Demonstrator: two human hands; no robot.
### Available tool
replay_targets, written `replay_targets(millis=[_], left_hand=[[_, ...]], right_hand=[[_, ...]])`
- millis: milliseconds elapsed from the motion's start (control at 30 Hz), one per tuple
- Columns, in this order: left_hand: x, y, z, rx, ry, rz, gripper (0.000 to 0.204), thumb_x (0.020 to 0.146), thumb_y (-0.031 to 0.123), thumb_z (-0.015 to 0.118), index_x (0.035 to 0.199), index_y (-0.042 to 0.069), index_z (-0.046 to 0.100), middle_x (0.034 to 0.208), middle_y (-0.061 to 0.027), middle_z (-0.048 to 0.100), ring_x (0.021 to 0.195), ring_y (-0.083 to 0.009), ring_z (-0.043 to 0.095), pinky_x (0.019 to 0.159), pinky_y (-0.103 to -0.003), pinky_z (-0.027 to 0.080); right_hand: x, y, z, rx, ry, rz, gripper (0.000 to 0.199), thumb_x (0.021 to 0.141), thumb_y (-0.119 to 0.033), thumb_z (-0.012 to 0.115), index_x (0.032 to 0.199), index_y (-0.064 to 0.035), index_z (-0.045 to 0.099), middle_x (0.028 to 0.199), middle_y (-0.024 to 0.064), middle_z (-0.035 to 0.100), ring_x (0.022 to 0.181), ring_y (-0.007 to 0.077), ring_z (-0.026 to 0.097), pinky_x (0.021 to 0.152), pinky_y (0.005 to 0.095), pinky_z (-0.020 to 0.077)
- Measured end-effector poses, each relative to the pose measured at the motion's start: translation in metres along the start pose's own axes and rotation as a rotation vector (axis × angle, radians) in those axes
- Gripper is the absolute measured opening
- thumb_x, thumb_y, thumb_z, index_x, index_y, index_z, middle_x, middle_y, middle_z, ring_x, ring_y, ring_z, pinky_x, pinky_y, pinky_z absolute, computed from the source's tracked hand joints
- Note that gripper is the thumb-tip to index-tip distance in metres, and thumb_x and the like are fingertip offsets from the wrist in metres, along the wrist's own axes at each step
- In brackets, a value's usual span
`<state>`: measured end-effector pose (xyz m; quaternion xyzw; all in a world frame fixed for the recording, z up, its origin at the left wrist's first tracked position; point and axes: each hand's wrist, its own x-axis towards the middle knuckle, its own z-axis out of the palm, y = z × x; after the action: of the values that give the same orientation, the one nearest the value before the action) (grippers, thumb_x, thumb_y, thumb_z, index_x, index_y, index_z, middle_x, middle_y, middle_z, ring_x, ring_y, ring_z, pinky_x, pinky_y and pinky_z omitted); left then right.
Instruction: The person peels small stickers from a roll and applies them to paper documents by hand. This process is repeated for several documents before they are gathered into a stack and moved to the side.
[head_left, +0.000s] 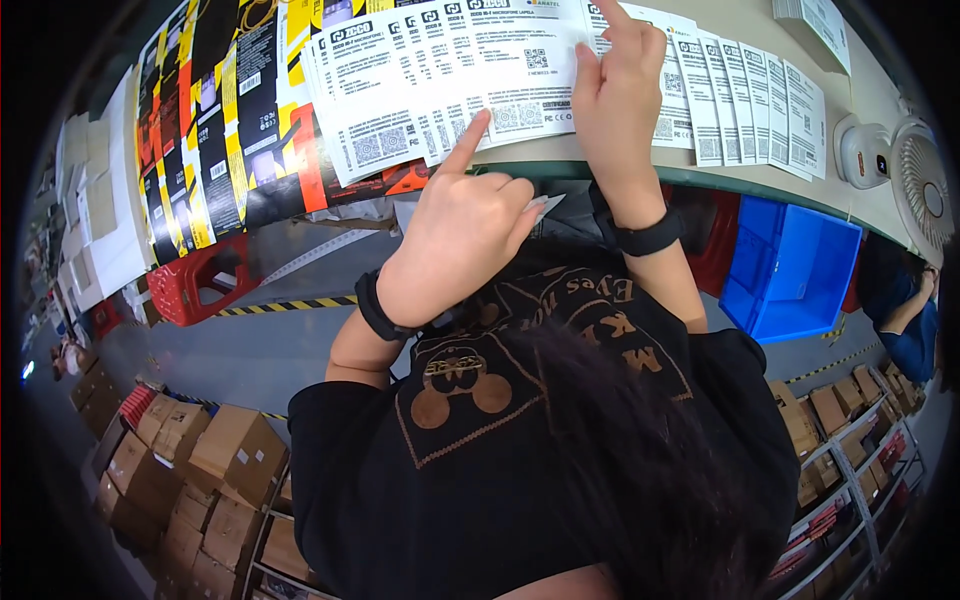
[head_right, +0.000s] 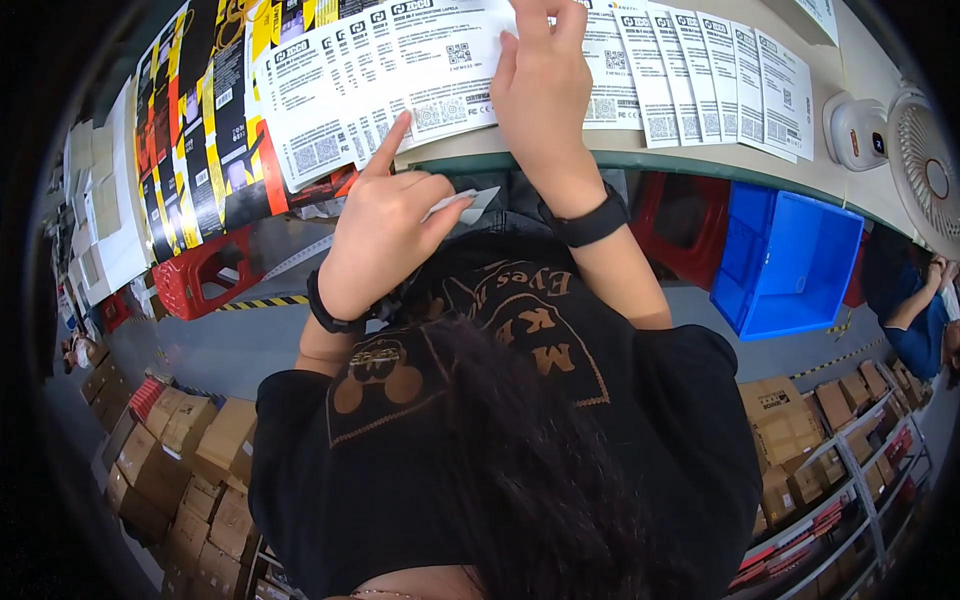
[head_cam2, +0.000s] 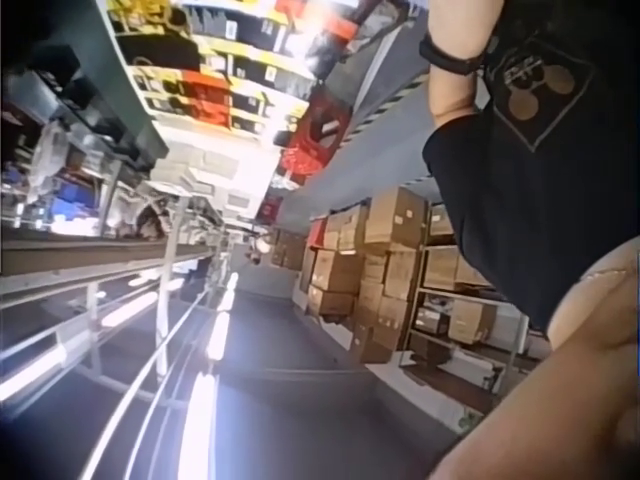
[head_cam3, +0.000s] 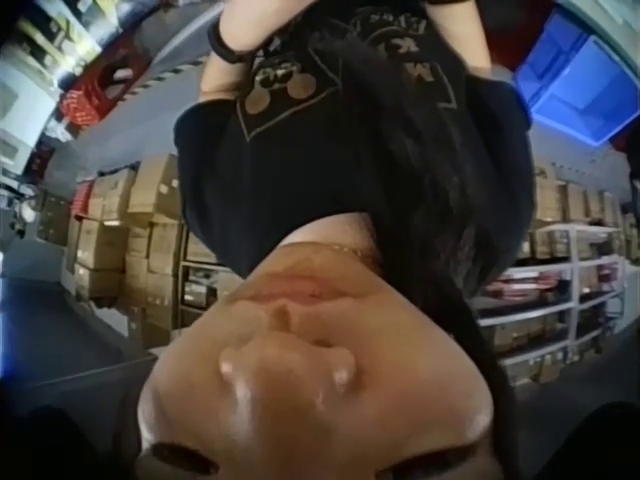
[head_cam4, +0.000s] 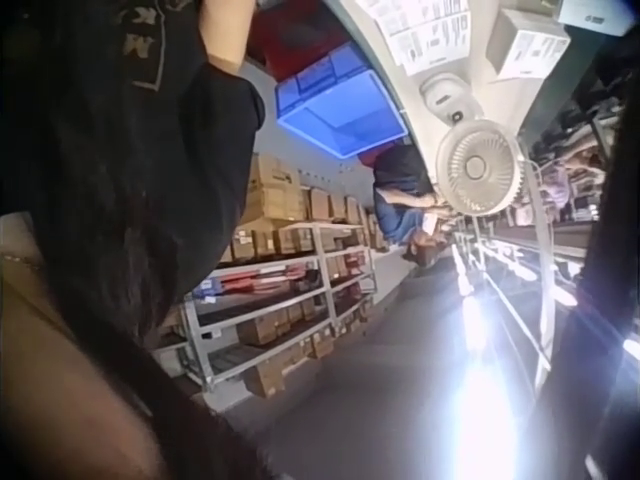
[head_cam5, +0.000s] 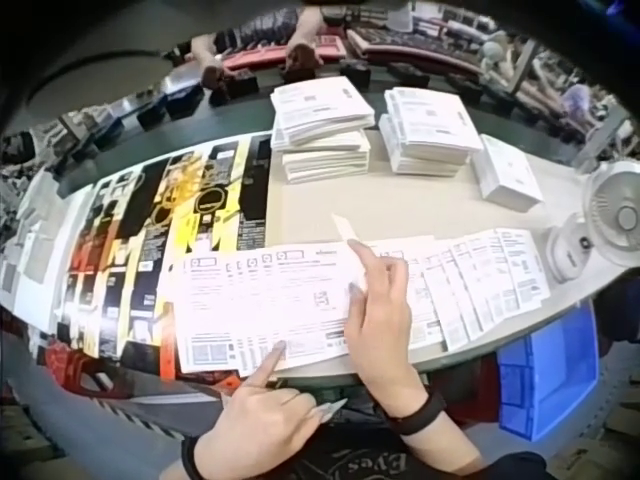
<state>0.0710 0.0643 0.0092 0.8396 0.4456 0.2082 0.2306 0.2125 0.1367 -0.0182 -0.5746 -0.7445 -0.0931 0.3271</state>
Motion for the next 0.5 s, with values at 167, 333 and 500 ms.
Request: replay_targets(millis=[167, 333, 500], left_hand=[[-0.006, 0.005, -0.004, 0.020, 0.011, -0.028, 0.019, 0.073, 0.010, 0.064, 0.058, 0.003, 0.054, 0.050, -0.0095, 0.051, 0.053, -0.0254, 0.056, 0.106, -0.044, 0.028], [-0.006, 0.001, -0.005, 0.010, 0.006, -0.029, 0.019, 0.073, 0.010, 0.064, 0.059, 0.003, 0.054, 0.050, -0.0091, 0.051, 0.053, -0.0254, 0.055, 0.106, -0.045, 0.026], [-0.008, 0.003, -0.003, -0.008, 0.006, -0.035, 0.019, 0.073, 0.010, 0.064, 0.059, 0.003, 0.054, 0.050, -0.0092, 0.051, 0.053, -0.0255, 0.055, 0.107, -0.045, 0.025]], right_hand=[[-0.008, -0.003, -0.009, 0.458, -0.207, -0.203, 0.058, 0.076, -0.009, 0.066, 0.128, -0.0058, 0.041, 0.105, 0.0113, 0.059, 0.097, 0.0226, 0.057, 0.082, 0.0347, 0.0449], [-0.008, 0.003, -0.033, 0.426, -0.282, -0.121, 0.046, 0.078, -0.013, 0.065, 0.121, -0.0049, 0.050, 0.099, 0.0112, 0.061, 0.088, 0.0241, 0.059, 0.084, 0.0351, 0.0441], [0.001, 0.009, -0.031, 0.511, -0.111, 0.005, 0.032, 0.077, -0.012, 0.067, 0.107, -0.0032, 0.059, 0.103, 0.0104, 0.061, 0.090, 0.0197, 0.058, 0.078, 0.0308, 0.0462]])
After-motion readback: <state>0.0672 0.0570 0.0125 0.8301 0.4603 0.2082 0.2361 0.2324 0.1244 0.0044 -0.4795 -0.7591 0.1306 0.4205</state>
